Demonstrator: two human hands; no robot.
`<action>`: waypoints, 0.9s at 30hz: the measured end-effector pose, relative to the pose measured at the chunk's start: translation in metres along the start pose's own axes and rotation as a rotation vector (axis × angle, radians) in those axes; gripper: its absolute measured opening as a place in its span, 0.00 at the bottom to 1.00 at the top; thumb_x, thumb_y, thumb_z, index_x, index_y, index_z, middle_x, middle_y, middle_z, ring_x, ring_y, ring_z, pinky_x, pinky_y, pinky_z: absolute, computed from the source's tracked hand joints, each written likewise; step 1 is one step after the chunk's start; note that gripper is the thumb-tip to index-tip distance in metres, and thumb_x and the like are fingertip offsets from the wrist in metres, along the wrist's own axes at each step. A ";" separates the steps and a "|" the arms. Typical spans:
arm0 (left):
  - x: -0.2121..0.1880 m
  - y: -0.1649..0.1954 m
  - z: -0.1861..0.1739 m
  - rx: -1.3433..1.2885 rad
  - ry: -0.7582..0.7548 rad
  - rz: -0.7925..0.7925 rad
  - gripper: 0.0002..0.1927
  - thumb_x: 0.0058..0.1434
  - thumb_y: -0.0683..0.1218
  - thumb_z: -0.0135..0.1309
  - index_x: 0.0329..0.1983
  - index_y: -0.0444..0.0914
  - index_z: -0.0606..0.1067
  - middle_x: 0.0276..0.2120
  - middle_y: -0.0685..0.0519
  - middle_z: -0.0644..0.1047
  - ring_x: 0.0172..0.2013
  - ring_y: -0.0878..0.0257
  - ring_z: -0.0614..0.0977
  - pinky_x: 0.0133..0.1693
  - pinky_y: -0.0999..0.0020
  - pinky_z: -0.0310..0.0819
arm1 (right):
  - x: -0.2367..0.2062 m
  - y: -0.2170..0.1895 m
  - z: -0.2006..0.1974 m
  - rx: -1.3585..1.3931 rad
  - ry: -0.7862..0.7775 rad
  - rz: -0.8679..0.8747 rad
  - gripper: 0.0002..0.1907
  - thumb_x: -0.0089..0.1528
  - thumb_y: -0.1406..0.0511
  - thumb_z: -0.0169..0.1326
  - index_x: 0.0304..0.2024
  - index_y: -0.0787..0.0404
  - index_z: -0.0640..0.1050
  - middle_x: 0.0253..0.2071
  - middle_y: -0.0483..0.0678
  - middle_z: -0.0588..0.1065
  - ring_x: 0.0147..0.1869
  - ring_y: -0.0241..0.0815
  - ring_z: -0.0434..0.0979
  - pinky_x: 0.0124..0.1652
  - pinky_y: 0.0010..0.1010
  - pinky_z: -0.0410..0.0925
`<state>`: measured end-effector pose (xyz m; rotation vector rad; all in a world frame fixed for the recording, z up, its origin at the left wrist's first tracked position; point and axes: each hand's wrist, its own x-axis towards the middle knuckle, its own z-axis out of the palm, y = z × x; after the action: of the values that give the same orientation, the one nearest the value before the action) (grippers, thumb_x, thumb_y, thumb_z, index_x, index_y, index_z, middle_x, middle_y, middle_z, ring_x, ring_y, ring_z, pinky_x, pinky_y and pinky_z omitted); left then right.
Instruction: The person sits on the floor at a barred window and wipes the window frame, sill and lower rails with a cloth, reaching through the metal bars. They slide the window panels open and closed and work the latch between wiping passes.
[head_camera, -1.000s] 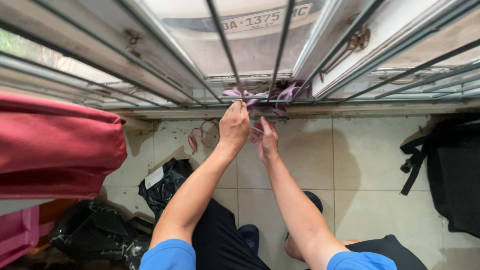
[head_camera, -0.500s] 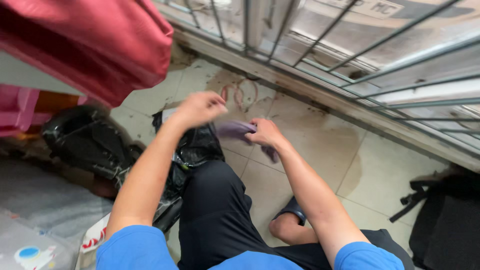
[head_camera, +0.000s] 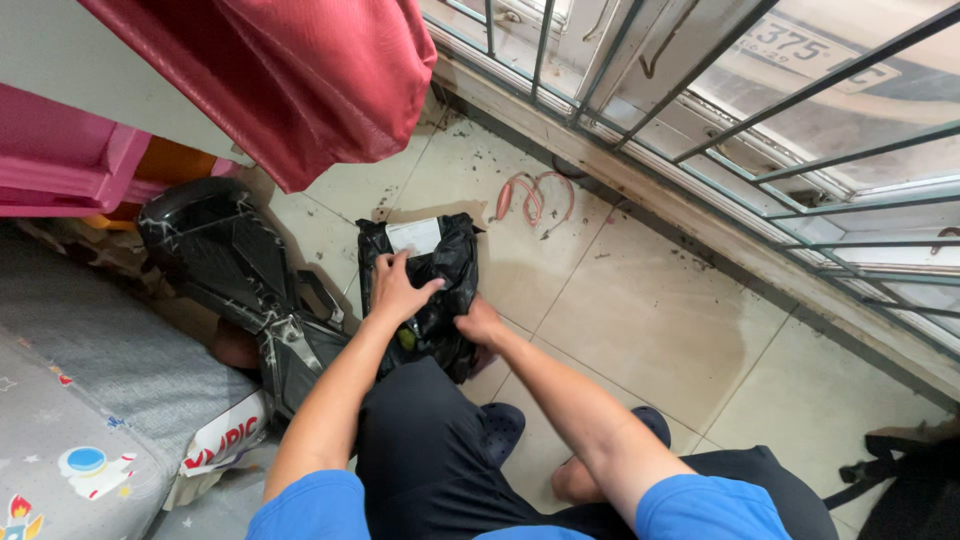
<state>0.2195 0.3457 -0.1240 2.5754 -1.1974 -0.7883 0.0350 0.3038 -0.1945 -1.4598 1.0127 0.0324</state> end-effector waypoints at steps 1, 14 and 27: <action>0.001 -0.002 -0.005 -0.006 0.005 -0.019 0.51 0.46 0.71 0.64 0.69 0.43 0.67 0.65 0.40 0.66 0.65 0.41 0.70 0.64 0.51 0.67 | 0.006 -0.003 -0.015 -0.016 -0.048 0.023 0.38 0.51 0.58 0.58 0.62 0.65 0.69 0.54 0.63 0.76 0.58 0.59 0.77 0.54 0.43 0.70; -0.036 0.131 -0.037 -0.048 0.125 0.458 0.46 0.39 0.50 0.70 0.60 0.32 0.64 0.55 0.38 0.66 0.55 0.37 0.70 0.52 0.46 0.69 | -0.013 -0.117 -0.197 0.245 -0.241 0.181 0.13 0.52 0.65 0.57 0.32 0.71 0.79 0.30 0.50 0.76 0.35 0.44 0.74 0.36 0.38 0.67; -0.051 0.157 -0.101 -0.083 0.224 0.799 0.18 0.45 0.39 0.58 0.42 0.33 0.75 0.37 0.46 0.73 0.39 0.48 0.78 0.40 0.56 0.75 | -0.076 -0.207 -0.329 -0.429 -0.067 -0.049 0.36 0.61 0.41 0.50 0.61 0.57 0.78 0.55 0.50 0.80 0.58 0.42 0.77 0.57 0.34 0.66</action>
<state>0.1453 0.2764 0.0408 1.7871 -1.8471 -0.3436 -0.0683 0.0385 0.0800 -1.8585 0.9515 0.2757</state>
